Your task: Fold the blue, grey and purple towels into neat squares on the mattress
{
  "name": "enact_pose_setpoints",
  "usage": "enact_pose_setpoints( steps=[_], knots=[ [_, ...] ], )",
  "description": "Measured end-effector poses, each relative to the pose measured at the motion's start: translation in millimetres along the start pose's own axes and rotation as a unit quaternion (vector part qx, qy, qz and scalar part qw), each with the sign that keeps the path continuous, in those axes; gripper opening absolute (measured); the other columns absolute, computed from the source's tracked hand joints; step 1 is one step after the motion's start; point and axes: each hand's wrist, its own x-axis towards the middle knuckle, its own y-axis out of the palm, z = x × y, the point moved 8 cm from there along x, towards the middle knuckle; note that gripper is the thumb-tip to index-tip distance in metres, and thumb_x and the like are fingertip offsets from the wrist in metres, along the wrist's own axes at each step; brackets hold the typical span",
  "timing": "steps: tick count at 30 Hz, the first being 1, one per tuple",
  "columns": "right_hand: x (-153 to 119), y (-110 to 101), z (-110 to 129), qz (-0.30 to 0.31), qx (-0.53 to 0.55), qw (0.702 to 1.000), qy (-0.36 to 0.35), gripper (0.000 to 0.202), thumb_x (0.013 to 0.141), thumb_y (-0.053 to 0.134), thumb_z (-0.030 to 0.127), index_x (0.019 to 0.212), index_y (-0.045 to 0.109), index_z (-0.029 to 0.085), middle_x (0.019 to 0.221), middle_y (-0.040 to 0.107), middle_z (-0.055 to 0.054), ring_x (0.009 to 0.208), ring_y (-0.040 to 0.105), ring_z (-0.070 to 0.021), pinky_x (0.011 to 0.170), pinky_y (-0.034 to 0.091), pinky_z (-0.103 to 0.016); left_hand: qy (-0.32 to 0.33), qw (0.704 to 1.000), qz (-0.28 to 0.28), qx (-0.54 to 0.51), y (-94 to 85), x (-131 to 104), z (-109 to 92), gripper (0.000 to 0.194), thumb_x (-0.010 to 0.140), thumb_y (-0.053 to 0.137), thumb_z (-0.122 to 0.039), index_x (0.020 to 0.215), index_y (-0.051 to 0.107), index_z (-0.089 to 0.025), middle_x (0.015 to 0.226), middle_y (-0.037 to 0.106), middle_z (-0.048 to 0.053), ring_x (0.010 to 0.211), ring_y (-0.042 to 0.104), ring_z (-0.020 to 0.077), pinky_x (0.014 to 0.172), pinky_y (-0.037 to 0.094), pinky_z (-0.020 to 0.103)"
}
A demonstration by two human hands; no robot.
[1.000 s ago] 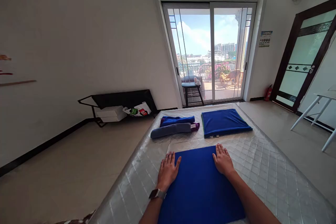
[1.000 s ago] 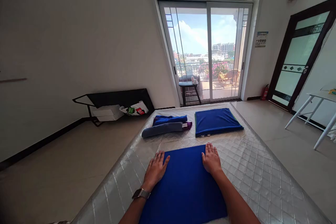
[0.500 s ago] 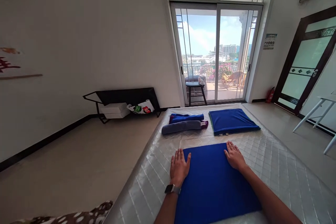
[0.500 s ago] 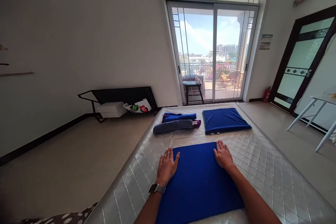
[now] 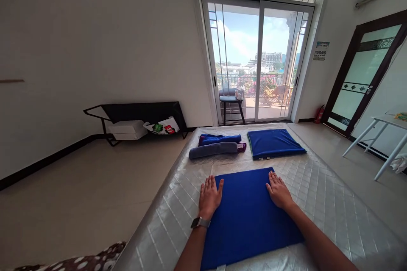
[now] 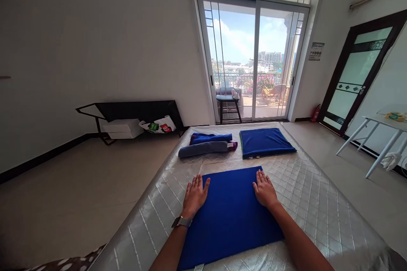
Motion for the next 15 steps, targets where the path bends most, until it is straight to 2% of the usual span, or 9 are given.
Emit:
enact_pose_setpoints(
  steps=[2,4,7,9,11,13,15],
  knots=[
    [-0.3,-1.5,1.3,0.0,0.006,1.0,0.002,0.064,0.101,0.02,0.038,0.156,0.025,0.005,0.162,0.023,-0.012,0.151,0.017,-0.0205,0.121,0.018,-0.039,0.014,1.0,-0.007,0.0,-6.6,-4.2,-11.4,0.079,0.1,0.008,-0.054,0.148,0.038,0.001,0.152,0.043,0.024,0.145,0.034,0.0343,0.12,0.024,0.053],
    [-0.6,-3.0,2.7,0.002,0.01,1.0,0.003,0.064,0.101,0.02,0.038,0.156,0.025,0.004,0.162,0.022,-0.012,0.151,0.016,-0.0203,0.122,0.017,-0.038,0.053,0.999,-0.008,-0.002,-10.4,-13.8,-39.3,0.077,0.1,0.013,-0.055,0.148,0.039,-0.001,0.154,0.042,0.021,0.145,0.033,0.0333,0.121,0.025,0.048],
    [-1.8,-5.3,3.9,0.001,0.012,1.0,0.005,0.064,0.101,0.02,0.037,0.155,0.025,0.003,0.162,0.022,-0.013,0.151,0.016,-0.0203,0.122,0.016,-0.038,0.177,0.984,0.022,-0.019,-5.1,-39.2,-111.1,0.07,0.101,0.021,-0.055,0.148,0.042,-0.008,0.154,0.043,0.014,0.146,0.033,0.0271,0.122,0.028,0.041],
    [-2.7,-6.0,4.1,-0.001,0.01,1.0,0.003,0.064,0.101,0.021,0.036,0.155,0.027,0.002,0.162,0.024,-0.014,0.151,0.016,-0.0203,0.122,0.016,-0.038,0.262,0.963,0.049,-0.034,2.7,-58.6,-161.1,0.064,0.103,0.021,-0.05,0.149,0.041,-0.011,0.155,0.043,0.013,0.147,0.032,0.0247,0.122,0.029,0.043],
    [-3.4,-5.7,4.4,-0.001,0.009,1.0,-0.003,0.064,0.101,0.021,0.036,0.155,0.028,0.003,0.162,0.025,-0.014,0.151,0.016,-0.02,0.122,0.017,-0.037,0.301,0.95,0.068,-0.04,10.5,-71.5,-195.3,0.061,0.103,0.021,-0.046,0.15,0.04,-0.012,0.156,0.041,0.013,0.147,0.031,0.0238,0.121,0.029,0.046],
    [-3.2,-4.8,4.1,-0.002,0.01,1.0,-0.008,0.063,0.101,0.021,0.036,0.155,0.028,0.005,0.162,0.025,-0.013,0.151,0.016,-0.0196,0.121,0.017,-0.038,0.29,0.953,0.079,-0.035,16.8,-74.3,-207.3,0.06,0.103,0.022,-0.045,0.15,0.039,-0.012,0.156,0.039,0.014,0.148,0.029,0.0247,0.121,0.029,0.047],
    [-2.2,-3.2,3.0,-0.003,0.012,1.0,-0.006,0.063,0.1,0.021,0.036,0.155,0.028,0.005,0.162,0.025,-0.013,0.151,0.016,-0.0195,0.121,0.017,-0.038,0.25,0.964,0.083,-0.025,20.4,-69.9,-197.5,0.063,0.103,0.023,-0.048,0.151,0.039,-0.01,0.157,0.037,0.016,0.148,0.028,0.0267,0.12,0.03,0.049]
  ],
)
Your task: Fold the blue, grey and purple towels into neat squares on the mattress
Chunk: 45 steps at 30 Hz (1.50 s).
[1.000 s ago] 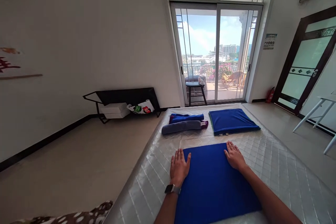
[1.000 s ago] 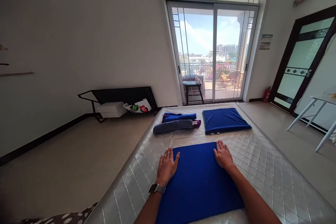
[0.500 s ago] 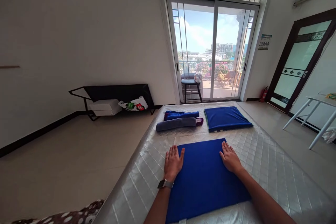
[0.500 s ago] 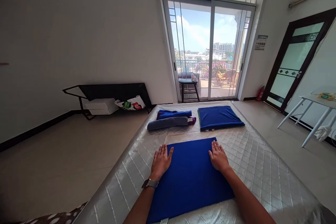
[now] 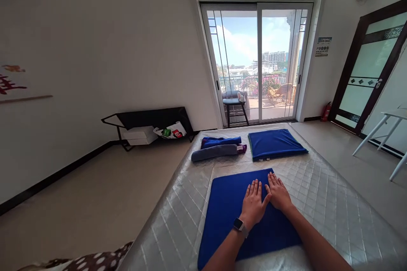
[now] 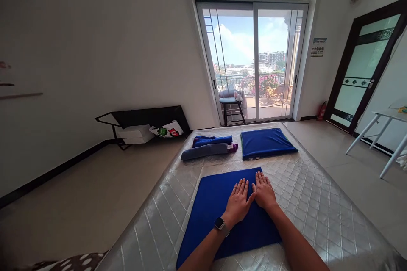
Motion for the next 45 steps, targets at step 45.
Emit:
enact_pose_setpoints(
  steps=[45],
  knots=[
    [-57.7,12.1,-1.7,-0.027,-0.005,0.999,-0.032,0.059,0.102,0.025,0.033,0.154,0.031,0.007,0.161,0.025,-0.014,0.15,0.02,-0.0242,0.12,0.024,-0.044,0.041,0.999,-0.005,0.013,-2.5,-45.2,-26.3,0.063,0.103,0.022,-0.05,0.151,0.036,-0.013,0.157,0.038,0.012,0.147,0.03,0.0247,0.119,0.033,0.049]
  ],
)
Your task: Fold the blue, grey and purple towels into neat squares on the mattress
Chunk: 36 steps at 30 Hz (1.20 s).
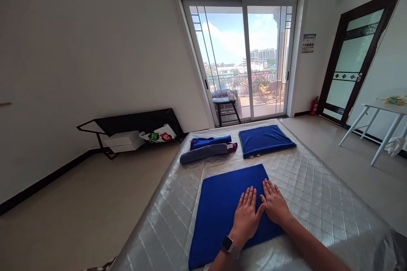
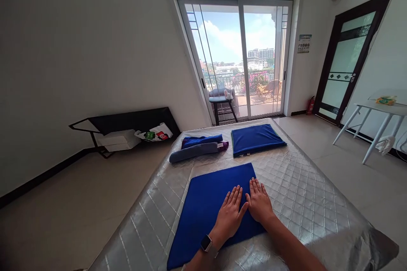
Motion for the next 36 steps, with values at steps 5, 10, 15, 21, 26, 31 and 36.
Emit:
enact_pose_setpoints(
  steps=[5,10,15,21,26,31,36],
  knots=[
    [-0.4,1.0,-2.0,-0.004,0.019,1.0,0.016,0.062,0.103,0.021,0.039,0.155,0.029,0.008,0.161,0.025,-0.014,0.15,0.02,-0.0237,0.121,0.022,-0.044,-0.107,0.994,0.016,0.029,-5.3,-53.6,82.0,0.07,0.102,0.02,-0.056,0.151,0.036,-0.01,0.158,0.033,0.014,0.147,0.03,0.0265,0.119,0.033,0.049],
    [1.4,2.4,-3.2,-0.008,0.028,1.0,0.01,0.062,0.103,0.019,0.041,0.155,0.029,0.01,0.161,0.024,-0.012,0.15,0.02,-0.0235,0.121,0.022,-0.045,-0.185,0.981,-0.019,0.054,-4.4,-122.7,154.5,0.068,0.103,0.018,-0.051,0.153,0.03,-0.008,0.157,0.035,0.017,0.147,0.03,0.0275,0.118,0.033,0.05],
    [-4.1,-5.2,-2.8,-0.009,0.019,1.0,0.001,0.062,0.102,0.021,0.04,0.155,0.03,0.007,0.161,0.026,-0.013,0.15,0.02,-0.0241,0.121,0.023,-0.045,-0.191,0.978,-0.06,0.064,-6.4,-146.0,165.6,0.068,0.103,0.018,-0.05,0.154,0.026,-0.006,0.157,0.037,0.018,0.145,0.035,0.0274,0.117,0.035,0.05],
    [-40.3,1.2,-2.5,-0.03,0.012,0.999,-0.019,0.06,0.103,0.023,0.042,0.155,0.028,0.011,0.161,0.027,-0.012,0.15,0.023,-0.0243,0.12,0.027,-0.047,-0.17,0.972,-0.147,0.066,-29.8,-124.3,132.7,0.065,0.103,0.022,-0.046,0.156,0.022,-0.008,0.153,0.042,0.02,0.144,0.037,0.03,0.115,0.036,0.053],
    [-54.9,6.6,-2.0,-0.031,0.013,0.999,-0.013,0.058,0.104,0.025,0.039,0.155,0.028,0.012,0.16,0.027,-0.013,0.148,0.025,-0.0252,0.119,0.03,-0.046,-0.069,0.99,-0.118,0.028,-33.0,-62.8,27.4,0.065,0.102,0.03,-0.052,0.153,0.032,-0.012,0.156,0.041,0.013,0.145,0.035,0.0249,0.115,0.04,0.046],
    [-54.8,0.6,4.4,-0.012,0.009,1.0,-0.023,0.056,0.103,0.026,0.033,0.154,0.03,0.011,0.16,0.026,-0.012,0.149,0.023,-0.025,0.12,0.028,-0.046,0.031,0.999,-0.001,-0.035,-16.0,-20.3,-47.0,0.062,0.104,0.023,-0.049,0.151,0.036,-0.012,0.159,0.034,0.011,0.147,0.03,0.0231,0.118,0.036,0.043],
    [-56.1,-5.2,6.4,-0.003,0.038,0.999,0.005,0.06,0.104,0.026,0.039,0.155,0.027,0.009,0.16,0.026,-0.013,0.149,0.023,-0.0255,0.121,0.027,-0.046,-0.033,0.998,0.043,-0.034,-2.7,-34.6,-0.5,0.065,0.102,0.022,-0.053,0.151,0.036,-0.012,0.158,0.034,0.012,0.147,0.03,0.0275,0.118,0.035,0.05]
  ],
)
